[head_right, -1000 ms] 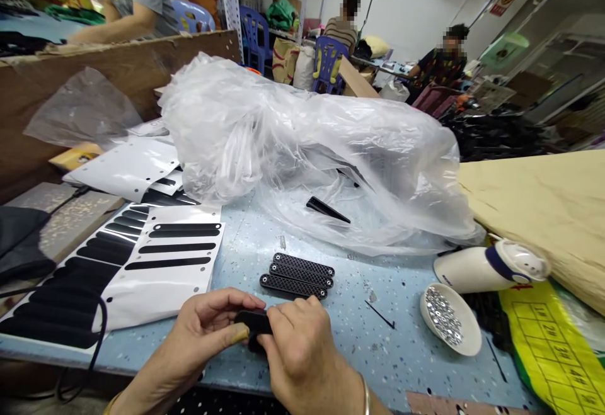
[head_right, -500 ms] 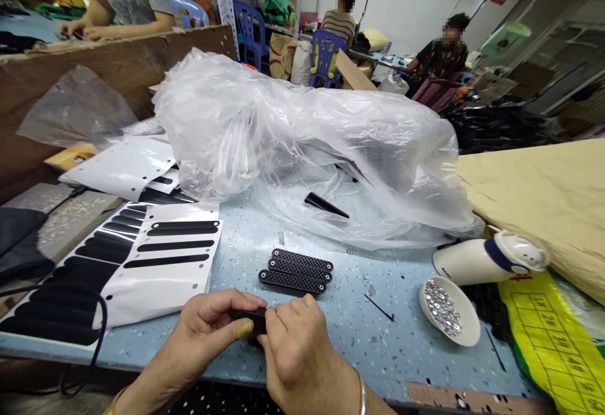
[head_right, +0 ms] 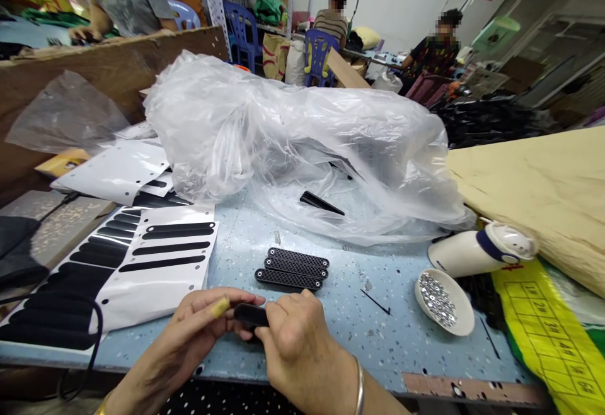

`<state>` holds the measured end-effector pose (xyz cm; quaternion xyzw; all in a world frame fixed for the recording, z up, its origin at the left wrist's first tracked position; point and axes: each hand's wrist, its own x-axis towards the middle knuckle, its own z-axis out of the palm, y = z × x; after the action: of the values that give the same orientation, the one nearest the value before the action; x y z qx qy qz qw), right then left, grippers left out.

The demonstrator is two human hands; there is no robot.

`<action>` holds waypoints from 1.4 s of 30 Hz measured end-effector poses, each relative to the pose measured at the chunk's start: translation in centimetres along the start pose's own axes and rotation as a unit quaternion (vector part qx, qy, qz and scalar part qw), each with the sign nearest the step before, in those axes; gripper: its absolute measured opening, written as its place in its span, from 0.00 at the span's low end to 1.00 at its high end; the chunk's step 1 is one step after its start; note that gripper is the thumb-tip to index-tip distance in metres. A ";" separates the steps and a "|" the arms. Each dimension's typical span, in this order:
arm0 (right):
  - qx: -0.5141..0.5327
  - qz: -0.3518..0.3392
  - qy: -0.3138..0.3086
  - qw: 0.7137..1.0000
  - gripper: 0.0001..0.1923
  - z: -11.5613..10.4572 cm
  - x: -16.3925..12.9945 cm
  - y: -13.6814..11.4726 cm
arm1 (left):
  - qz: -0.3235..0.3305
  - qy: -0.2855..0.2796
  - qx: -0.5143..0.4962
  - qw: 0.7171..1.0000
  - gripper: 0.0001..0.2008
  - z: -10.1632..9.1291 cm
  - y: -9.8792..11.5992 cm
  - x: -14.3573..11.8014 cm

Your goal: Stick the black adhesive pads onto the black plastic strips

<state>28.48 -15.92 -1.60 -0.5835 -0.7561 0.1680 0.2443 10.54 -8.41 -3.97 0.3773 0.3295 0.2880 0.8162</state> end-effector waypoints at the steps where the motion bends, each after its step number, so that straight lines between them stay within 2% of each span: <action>1: 0.006 0.004 -0.005 1.000 0.06 -0.1 0.0 0.0 | -0.005 -0.006 0.003 1.000 0.15 -0.1 0.1 -0.1; 7: 0.001 0.004 -0.013 1.000 0.06 -0.2 -0.1 -0.3 | -0.015 -0.007 0.068 0.998 0.13 -0.2 -0.2 -0.4; 13: -0.033 -0.033 0.016 0.999 0.08 0.4 -0.6 -0.3 | -0.009 0.010 0.051 0.999 0.11 -0.2 -0.9 -0.3; 21: -0.068 -0.064 0.035 0.995 0.09 1.0 -0.9 -0.4 | 0.013 0.039 0.078 0.996 0.08 0.4 -0.7 -0.7; 32: -0.064 -0.052 0.021 0.996 0.09 0.6 -0.9 -0.7 | 0.018 0.052 0.087 0.995 0.08 0.8 -0.6 -0.7; 36: -0.046 -0.022 0.009 0.999 0.07 0.2 -0.5 -0.5 | 0.023 0.044 0.126 0.991 0.10 1.0 -0.4 -0.7; 39: -0.046 -0.028 0.009 0.998 0.07 0.1 -0.2 -0.5 | 0.047 0.057 0.157 0.985 0.12 1.1 0.0 -0.5; 42: -0.053 -0.044 0.018 0.997 0.08 0.0 0.0 -0.8 | 0.065 0.053 0.183 0.980 0.08 1.1 0.3 -0.3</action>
<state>27.87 -16.14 -1.21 -0.5646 -0.7843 0.1067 0.2338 11.17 -8.97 -3.10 0.5247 0.3946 0.2948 0.6944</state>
